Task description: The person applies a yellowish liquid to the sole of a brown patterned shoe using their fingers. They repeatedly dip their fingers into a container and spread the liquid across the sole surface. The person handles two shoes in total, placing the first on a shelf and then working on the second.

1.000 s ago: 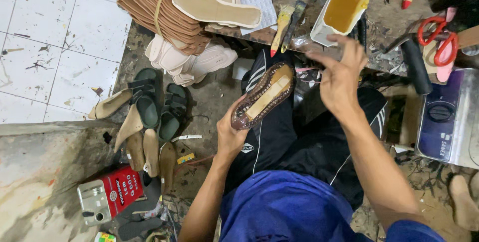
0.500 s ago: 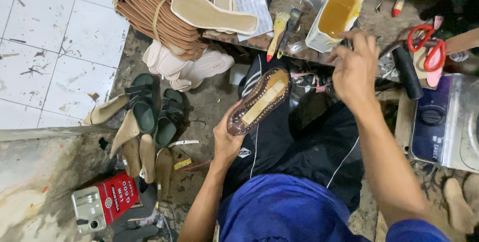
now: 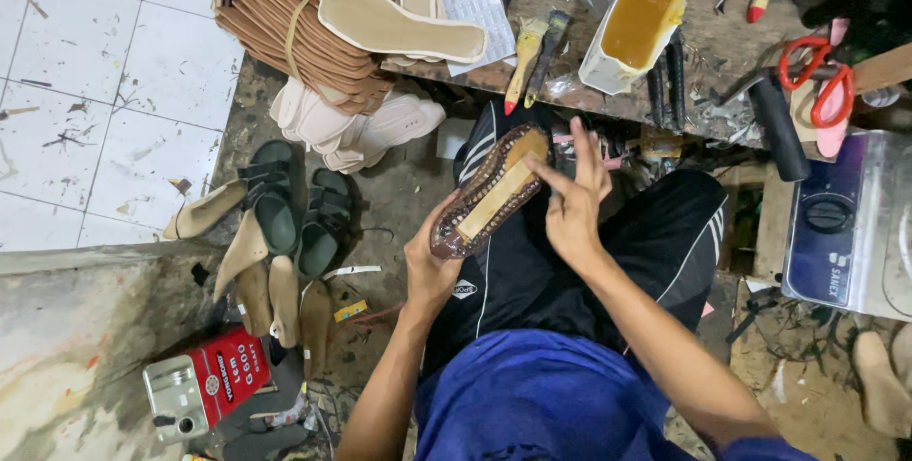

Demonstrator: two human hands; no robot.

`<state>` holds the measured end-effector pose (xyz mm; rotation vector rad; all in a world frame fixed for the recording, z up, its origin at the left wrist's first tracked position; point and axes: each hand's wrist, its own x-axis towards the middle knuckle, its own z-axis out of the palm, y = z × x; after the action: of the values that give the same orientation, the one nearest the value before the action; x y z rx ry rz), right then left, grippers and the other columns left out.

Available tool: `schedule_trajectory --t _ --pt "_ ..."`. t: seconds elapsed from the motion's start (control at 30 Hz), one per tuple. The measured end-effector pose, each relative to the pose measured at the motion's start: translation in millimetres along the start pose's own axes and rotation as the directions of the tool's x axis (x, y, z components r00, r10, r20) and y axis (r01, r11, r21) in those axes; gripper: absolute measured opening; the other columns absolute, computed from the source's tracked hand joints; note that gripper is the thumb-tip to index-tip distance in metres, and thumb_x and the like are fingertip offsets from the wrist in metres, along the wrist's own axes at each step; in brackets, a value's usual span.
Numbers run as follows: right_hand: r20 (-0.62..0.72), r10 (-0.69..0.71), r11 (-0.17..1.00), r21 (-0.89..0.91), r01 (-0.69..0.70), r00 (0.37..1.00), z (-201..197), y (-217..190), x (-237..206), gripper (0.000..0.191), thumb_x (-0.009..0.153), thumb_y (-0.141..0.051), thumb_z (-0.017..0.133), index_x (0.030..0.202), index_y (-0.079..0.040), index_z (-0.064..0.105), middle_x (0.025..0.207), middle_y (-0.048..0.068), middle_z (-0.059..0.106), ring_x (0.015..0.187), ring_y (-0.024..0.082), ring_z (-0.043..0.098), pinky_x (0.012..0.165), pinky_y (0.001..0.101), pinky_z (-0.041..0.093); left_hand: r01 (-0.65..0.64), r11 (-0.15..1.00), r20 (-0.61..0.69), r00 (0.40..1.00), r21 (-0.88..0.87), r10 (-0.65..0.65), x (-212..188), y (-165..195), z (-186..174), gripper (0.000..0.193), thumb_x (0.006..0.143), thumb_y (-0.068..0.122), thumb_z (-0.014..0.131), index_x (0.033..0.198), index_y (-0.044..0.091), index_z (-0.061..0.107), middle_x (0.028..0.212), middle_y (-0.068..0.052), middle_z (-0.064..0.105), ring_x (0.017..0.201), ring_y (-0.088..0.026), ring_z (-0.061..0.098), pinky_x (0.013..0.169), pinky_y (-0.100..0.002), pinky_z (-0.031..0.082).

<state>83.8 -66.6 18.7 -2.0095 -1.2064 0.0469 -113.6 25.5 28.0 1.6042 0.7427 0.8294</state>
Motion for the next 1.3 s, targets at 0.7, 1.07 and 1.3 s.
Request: schedule_trajectory --t 0.7,1.07,1.3 --pt "0.109 -0.117 0.932 -0.33 0.147 0.987 -9 24 34 0.054 0.076 0.004 0.063 0.119 -0.023 0.082 0.168 0.012 0.036 0.155 0.043 0.022 0.118 0.0643 0.013 -0.036 0.996 -0.016 0.999 0.083 0.037 -2 2 0 0.059 0.083 -0.006 0.076 0.139 -0.001 0.059 0.129 -0.016 0.073 0.118 -0.019 0.071 0.102 -0.03 0.053" --pt "0.163 -0.27 0.917 -0.256 0.305 0.949 -28 -2 27 0.054 0.073 0.003 0.063 0.117 -0.021 0.083 0.163 0.007 0.043 0.156 0.038 0.024 0.121 0.0625 0.013 -0.061 0.996 -0.011 0.998 0.065 0.062 -2 3 2 0.061 0.082 -0.012 0.069 0.141 -0.001 0.058 0.132 -0.017 0.071 0.121 -0.021 0.07 0.102 -0.031 0.054" --pt "0.12 -0.24 0.948 -0.183 0.259 0.963 -17 -8 15 0.058 0.076 0.007 0.059 0.118 -0.026 0.083 0.163 0.009 0.043 0.154 0.043 0.026 0.121 0.0601 0.015 -0.059 0.997 -0.006 0.998 0.051 0.059 -1 8 0 0.061 0.081 -0.011 0.069 0.14 -0.002 0.058 0.13 -0.017 0.072 0.121 -0.02 0.07 0.103 -0.031 0.053"
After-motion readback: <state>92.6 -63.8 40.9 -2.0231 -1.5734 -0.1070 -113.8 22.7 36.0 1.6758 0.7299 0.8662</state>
